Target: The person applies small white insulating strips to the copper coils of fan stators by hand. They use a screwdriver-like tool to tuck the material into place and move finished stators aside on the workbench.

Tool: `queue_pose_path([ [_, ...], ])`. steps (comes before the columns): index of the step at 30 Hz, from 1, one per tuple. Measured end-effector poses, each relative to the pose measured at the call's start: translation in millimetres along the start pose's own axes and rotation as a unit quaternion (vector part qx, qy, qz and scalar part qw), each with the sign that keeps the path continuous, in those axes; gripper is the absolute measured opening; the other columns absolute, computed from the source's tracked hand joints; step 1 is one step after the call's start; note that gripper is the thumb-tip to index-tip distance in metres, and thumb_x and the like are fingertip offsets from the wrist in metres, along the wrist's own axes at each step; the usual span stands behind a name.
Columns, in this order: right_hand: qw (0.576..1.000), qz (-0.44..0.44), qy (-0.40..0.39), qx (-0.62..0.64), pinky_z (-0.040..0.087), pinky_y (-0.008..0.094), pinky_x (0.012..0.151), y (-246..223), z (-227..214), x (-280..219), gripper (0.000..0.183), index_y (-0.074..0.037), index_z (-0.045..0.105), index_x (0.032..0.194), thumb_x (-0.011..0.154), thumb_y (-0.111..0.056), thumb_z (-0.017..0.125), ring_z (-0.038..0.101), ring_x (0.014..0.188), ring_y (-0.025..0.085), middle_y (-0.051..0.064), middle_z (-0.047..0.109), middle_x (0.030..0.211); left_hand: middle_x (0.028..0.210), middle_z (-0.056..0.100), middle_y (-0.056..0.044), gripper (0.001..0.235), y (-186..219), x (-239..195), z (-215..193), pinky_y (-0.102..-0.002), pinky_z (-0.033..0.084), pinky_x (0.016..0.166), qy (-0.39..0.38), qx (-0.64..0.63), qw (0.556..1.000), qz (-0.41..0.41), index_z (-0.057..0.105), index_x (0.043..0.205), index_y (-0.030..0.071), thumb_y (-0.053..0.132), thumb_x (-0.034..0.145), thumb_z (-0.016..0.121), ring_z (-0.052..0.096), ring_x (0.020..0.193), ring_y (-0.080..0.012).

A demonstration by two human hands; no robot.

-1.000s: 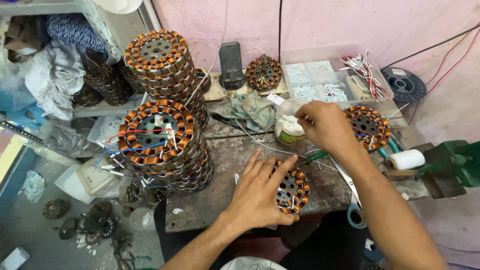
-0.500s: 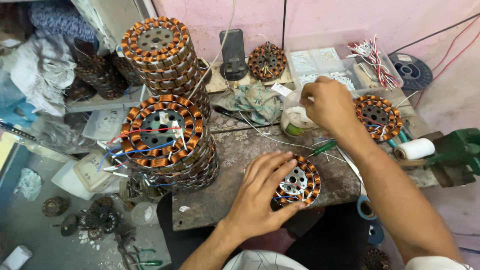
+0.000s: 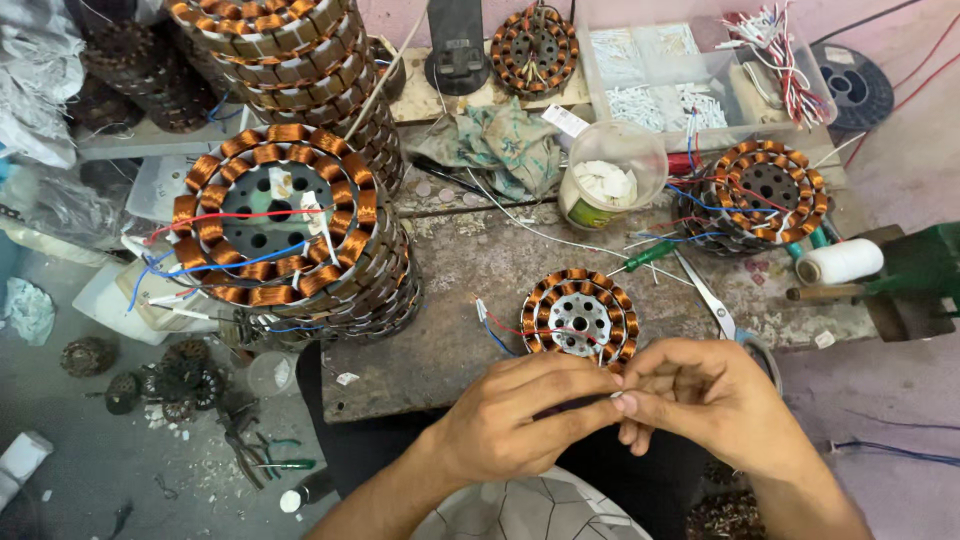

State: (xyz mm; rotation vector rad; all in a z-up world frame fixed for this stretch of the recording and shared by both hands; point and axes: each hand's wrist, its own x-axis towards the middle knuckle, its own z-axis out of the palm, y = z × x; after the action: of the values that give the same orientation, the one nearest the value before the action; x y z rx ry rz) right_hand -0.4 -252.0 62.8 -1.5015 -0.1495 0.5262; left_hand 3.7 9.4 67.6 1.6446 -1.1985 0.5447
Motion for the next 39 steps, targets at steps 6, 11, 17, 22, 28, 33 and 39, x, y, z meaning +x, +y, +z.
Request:
queue_pose_path([
  [6, 0.999, 0.028, 0.028, 0.025, 0.064, 0.035, 0.052, 11, 1, 0, 0.017, 0.011, 0.077, 0.097, 0.082, 0.003, 0.075, 0.078, 0.059, 0.024, 0.019, 0.081, 0.073, 0.12, 0.068, -0.015, 0.023, -1, -7, -2, -0.04, 0.062, 0.094, -0.014, 0.011, 1.0, 0.003, 0.07, 0.116, -0.002, -0.001, 0.093, 0.075, 0.073, 0.108, -0.0307],
  [11, 0.994, -0.082, 0.054, -0.046, 0.065, 0.029, 0.069, 3, 19, -7, 0.028, 0.005, 0.076, 0.104, 0.076, 0.005, 0.079, 0.079, 0.078, 0.021, 0.014, 0.08, 0.093, 0.113, 0.068, -0.016, 0.025, 3, -11, 6, -0.038, 0.063, 0.088, 0.047, 0.012, 0.997, -0.056, 0.071, 0.11, -0.005, -0.008, 0.085, 0.076, 0.073, 0.099, -0.0294],
  [17, 0.883, -0.281, 0.181, -0.329, 0.062, 0.026, 0.075, -4, 48, -13, 0.024, 0.0, 0.075, 0.104, 0.08, 0.001, 0.078, 0.079, 0.083, 0.017, 0.012, 0.079, 0.095, 0.106, 0.072, -0.013, 0.022, 8, -12, 20, -0.034, 0.063, 0.085, 0.128, -0.023, 0.983, -0.128, 0.073, 0.105, -0.001, -0.011, 0.086, 0.075, 0.075, 0.095, -0.0252],
  [22, 0.83, -0.354, 0.219, -0.372, 0.062, 0.028, 0.079, -2, 58, -10, 0.024, 0.003, 0.071, 0.105, 0.082, 0.006, 0.076, 0.078, 0.086, 0.019, 0.012, 0.075, 0.096, 0.101, 0.075, -0.015, 0.023, 8, -11, 30, -0.032, 0.064, 0.081, 0.181, -0.062, 0.965, -0.178, 0.067, 0.108, -0.003, -0.005, 0.089, 0.081, 0.078, 0.091, -0.0239],
  [28, 0.796, -0.391, 0.27, -0.375, 0.061, 0.03, 0.078, 21, 64, -7, 0.018, 0.005, 0.064, 0.102, 0.087, 0.006, 0.074, 0.075, 0.086, 0.023, 0.014, 0.073, 0.095, 0.1, 0.075, -0.014, 0.033, 6, -14, 36, -0.035, 0.064, 0.083, 0.175, -0.078, 0.967, -0.166, 0.06, 0.12, -0.002, -0.007, 0.092, 0.079, 0.077, 0.091, -0.0251],
  [33, 0.778, -0.417, 0.262, -0.389, 0.059, 0.033, 0.074, 36, 64, -2, 0.016, 0.006, 0.057, 0.104, 0.093, 0.007, 0.067, 0.07, 0.084, 0.025, 0.015, 0.067, 0.094, 0.102, 0.072, -0.016, 0.032, 5, -16, 41, -0.037, 0.061, 0.082, 0.143, -0.074, 0.98, -0.117, 0.056, 0.119, -0.002, -0.013, 0.095, 0.073, 0.073, 0.09, -0.0269],
  [39, 0.948, -0.237, 0.208, -0.032, 0.061, 0.031, 0.071, 46, 58, -13, 0.015, 0.007, 0.065, 0.104, 0.089, 0.009, 0.066, 0.072, 0.083, 0.021, 0.016, 0.069, 0.102, 0.105, 0.069, -0.018, 0.036, -7, -15, 31, -0.039, 0.06, 0.083, 0.1, -0.016, 0.994, -0.03, 0.052, 0.118, -0.002, -0.019, 0.091, 0.067, 0.071, 0.091, -0.0311],
])
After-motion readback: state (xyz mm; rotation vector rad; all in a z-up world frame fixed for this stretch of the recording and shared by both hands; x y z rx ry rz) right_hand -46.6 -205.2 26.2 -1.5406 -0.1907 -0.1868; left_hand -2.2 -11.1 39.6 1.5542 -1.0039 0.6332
